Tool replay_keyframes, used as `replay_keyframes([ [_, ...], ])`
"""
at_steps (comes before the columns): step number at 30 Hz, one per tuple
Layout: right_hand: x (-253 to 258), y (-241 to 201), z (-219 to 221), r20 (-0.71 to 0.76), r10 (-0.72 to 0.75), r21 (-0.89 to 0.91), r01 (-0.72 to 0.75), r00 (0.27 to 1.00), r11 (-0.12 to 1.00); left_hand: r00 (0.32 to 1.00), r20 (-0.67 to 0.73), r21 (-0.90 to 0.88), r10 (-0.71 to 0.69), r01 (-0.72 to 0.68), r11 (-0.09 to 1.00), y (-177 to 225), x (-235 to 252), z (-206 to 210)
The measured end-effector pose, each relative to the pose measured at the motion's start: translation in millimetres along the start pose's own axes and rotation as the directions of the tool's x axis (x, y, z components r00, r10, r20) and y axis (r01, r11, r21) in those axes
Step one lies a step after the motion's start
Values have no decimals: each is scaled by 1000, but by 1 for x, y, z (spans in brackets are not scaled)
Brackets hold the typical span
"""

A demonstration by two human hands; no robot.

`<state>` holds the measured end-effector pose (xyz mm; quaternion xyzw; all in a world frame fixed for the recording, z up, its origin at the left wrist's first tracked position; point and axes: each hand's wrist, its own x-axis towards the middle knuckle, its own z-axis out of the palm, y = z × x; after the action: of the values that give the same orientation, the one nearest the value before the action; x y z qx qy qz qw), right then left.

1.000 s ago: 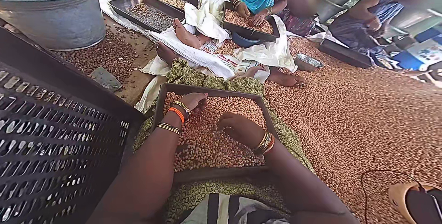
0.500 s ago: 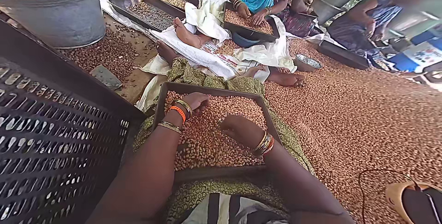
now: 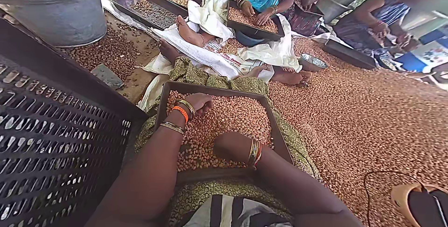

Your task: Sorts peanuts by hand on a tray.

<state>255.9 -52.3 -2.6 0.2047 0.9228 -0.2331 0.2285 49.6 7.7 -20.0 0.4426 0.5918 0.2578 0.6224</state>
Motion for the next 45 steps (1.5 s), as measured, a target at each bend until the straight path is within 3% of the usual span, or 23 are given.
replay_keyframes([
  [5, -2, -29, -8, 90, 260, -101, -251, 961, 963, 1000, -18, -24, 6, -7, 1000, 3, -5, 0],
  [9, 0, -31, -2, 87, 270, -61, -265, 959, 962, 999, -4, -20, 44, -44, 999, -1, 0, -4],
  [11, 1, -21, -3, 50, 258, 6, -259, 965, 966, 999, -8, -22, 38, -39, 999, 6, -9, -6],
  [14, -4, -12, -28, -125, 296, 76, -288, 947, 955, 999, 15, -67, 34, -33, 997, 11, -14, -6],
  [17, -15, -20, -65, -445, 326, 197, -264, 834, 944, 994, 103, -178, 29, -10, 984, 16, -23, -3],
  [20, -4, -15, -82, -755, 251, 222, -124, 605, 967, 979, 155, -380, 134, -66, 923, 12, -27, -3],
  [22, 12, -9, -87, -839, 237, 208, -113, 489, 972, 956, 139, -495, 258, -158, 854, 9, -25, -12],
  [23, 20, -7, -88, -844, 229, 203, -106, 486, 973, 948, 63, -550, 312, -228, 804, 9, -25, -18],
  [24, 27, -6, -86, -814, 208, 194, -83, 543, 977, 931, -45, -587, 363, -319, 744, 8, -24, -24],
  [26, 43, -1, -76, -649, 76, 156, 35, 757, 987, 844, -260, -635, 468, -515, 576, 2, -21, -38],
  [28, 62, 2, -53, -465, -107, 108, 176, 879, 978, 763, -479, -659, 434, -639, 397, -1, -24, -48],
  [30, 70, 3, -34, -341, -190, 113, 241, 921, 964, 698, -671, -637, 252, -716, 286, -3, -27, -52],
  [32, 66, 15, -32, -255, -253, 75, 280, 933, 957, 670, -742, -650, 28, -729, 212, 0, -29, -52],
  [33, 59, 20, -41, -143, -279, 81, 292, 950, 953, 665, -746, -657, -32, -727, 201, 2, -30, -50],
  [35, 48, 18, -69, 100, -263, 156, 246, 960, 957, 660, -750, -652, -44, -726, 217, 5, -31, -48],
  [36, 47, 16, -80, 115, -265, 191, 240, 957, 952, 662, -750, -646, -15, -726, 237, 5, -30, -47],
  [40, 91, 5, -112, -216, -131, 62, 147, 968, 987, 682, -729, -640, 54, -708, 299, 3, -27, -41],
  [43, 147, 8, -98, -466, -25, 153, 108, 885, 982, 668, -741, -608, 66, -710, 355, 3, -30, -38],
  [45, 167, -2, -81, -538, 83, 238, 57, 839, 969, 656, -750, -583, 87, -716, 384, 3, -32, -38],
])
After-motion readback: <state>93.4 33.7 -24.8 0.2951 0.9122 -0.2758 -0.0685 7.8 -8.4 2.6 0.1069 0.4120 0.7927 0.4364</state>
